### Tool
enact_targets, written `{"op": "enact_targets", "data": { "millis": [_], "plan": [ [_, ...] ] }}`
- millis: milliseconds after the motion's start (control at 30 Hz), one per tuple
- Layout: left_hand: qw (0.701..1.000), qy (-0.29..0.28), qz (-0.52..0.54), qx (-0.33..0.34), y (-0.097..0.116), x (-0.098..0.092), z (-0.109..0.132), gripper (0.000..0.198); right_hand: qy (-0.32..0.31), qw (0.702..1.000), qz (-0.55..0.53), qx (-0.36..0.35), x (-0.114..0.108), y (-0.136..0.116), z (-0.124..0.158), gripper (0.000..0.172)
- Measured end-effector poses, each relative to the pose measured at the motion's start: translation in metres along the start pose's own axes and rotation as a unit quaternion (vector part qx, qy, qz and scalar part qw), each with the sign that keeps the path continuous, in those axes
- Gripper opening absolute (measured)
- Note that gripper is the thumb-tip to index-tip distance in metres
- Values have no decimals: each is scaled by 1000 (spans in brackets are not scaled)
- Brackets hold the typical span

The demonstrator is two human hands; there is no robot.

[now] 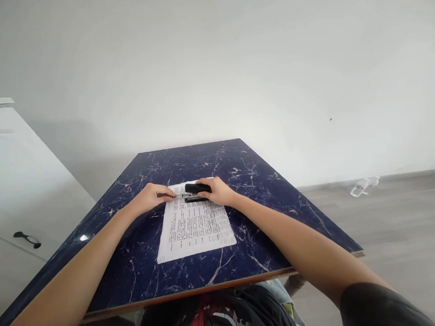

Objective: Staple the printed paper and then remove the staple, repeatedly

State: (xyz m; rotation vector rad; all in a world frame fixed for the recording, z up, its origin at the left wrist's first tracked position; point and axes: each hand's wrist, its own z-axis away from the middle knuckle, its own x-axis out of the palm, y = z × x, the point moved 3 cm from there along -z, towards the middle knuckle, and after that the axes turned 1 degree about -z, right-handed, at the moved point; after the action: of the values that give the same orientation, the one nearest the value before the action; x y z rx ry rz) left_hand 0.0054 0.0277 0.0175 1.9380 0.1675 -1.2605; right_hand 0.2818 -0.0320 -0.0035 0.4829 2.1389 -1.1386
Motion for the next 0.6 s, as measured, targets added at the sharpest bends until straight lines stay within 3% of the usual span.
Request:
{"op": "enact_targets", "data": {
  "millis": [233,367,467,600],
  "plan": [
    [991,10,134,-20,11,10,0,19,25,993,-115,-22,-12,-4,4,39],
    [990,33,139,24,22,13,0,10,25,988,-152,-17,-12,-7,4,37],
    [986,19,153,65,27,15,-1,8,25,986,-166,-19,-8,-6,5,39],
    [985,21,158,71,25,17,-2,8,28,985,-170,-14,-6,-4,4,40]
  ]
}}
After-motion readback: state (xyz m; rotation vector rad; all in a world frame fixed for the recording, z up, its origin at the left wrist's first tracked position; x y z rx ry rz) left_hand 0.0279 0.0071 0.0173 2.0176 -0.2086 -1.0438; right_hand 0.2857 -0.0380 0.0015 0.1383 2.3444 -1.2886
